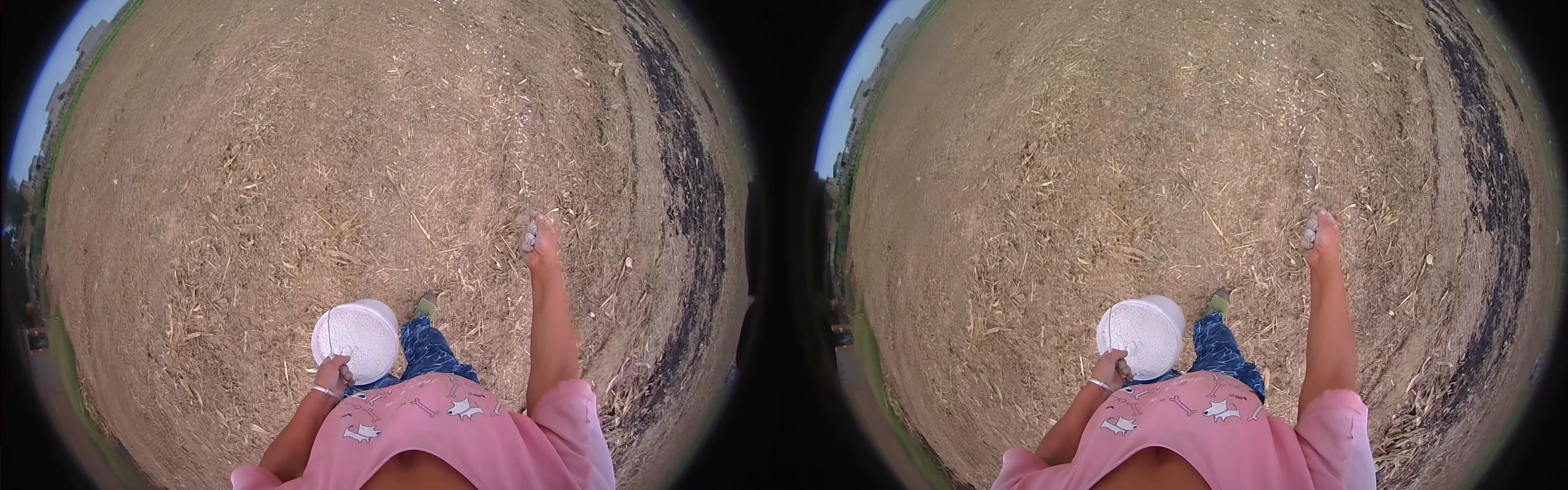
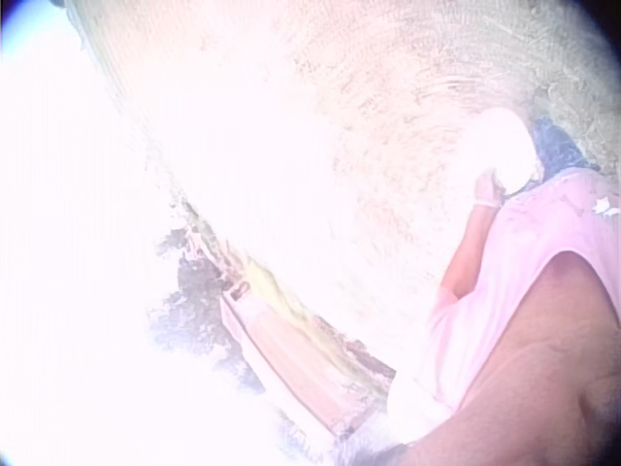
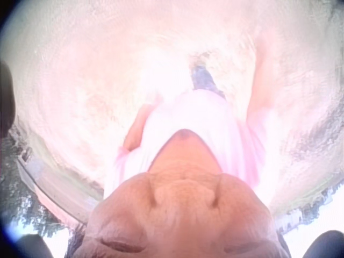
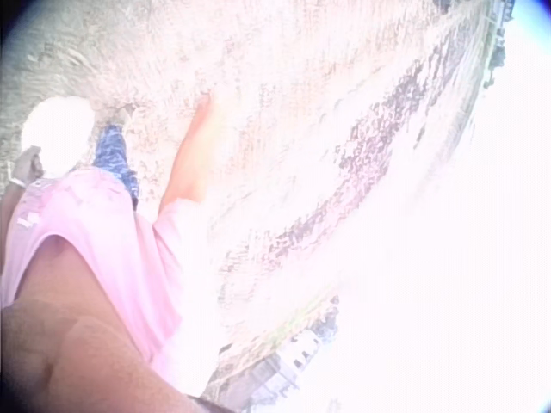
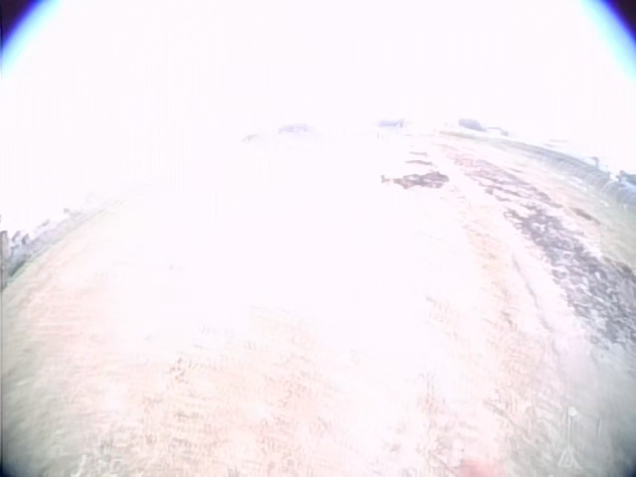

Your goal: The person walks across a harvested field while holding a white bowl filled with seeds. They repeatedly scoop seeds with their right hand and scatter them onto the ground in a wide arc.

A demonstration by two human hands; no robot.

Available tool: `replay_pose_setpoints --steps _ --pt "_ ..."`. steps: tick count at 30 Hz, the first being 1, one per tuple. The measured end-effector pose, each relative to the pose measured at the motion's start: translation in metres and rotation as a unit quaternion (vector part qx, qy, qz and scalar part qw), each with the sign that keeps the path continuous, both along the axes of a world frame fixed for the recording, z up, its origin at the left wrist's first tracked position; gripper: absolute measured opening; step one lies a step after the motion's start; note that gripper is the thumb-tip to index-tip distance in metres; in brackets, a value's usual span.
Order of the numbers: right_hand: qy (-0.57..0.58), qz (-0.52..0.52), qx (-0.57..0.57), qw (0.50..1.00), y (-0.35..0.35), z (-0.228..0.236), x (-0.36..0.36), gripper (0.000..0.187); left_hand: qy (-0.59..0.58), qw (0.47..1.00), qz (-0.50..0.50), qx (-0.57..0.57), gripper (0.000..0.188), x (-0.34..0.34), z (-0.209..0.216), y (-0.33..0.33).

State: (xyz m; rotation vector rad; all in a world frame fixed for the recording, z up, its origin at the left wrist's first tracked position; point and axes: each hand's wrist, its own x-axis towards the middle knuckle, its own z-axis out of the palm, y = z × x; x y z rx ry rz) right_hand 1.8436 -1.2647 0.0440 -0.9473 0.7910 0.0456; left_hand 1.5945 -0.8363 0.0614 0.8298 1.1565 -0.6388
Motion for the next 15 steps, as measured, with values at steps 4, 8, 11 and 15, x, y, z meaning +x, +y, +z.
replay_pose_setpoints --steps 4,8,11,15 --pt "0.191 -0.113 0.064 0.973 -0.041 -0.118 -0.147 0.012 0.013 0.999 -0.034 0.017 0.018 0.025 -0.001 -0.025" --pt "0.285 -0.171 0.094 0.939 -0.045 -0.165 -0.197 0.017 0.021 0.997 -0.076 0.022 0.018 0.054 0.005 -0.055" --pt "0.102 -0.180 0.129 0.970 -0.027 -0.090 -0.111 0.057 0.025 0.994 -0.098 0.028 0.018 0.067 0.005 -0.070" --pt "-0.132 -0.105 -0.086 0.982 -0.033 0.035 -0.028 0.050 0.003 0.987 -0.159 0.014 0.019 0.086 0.016 -0.095"
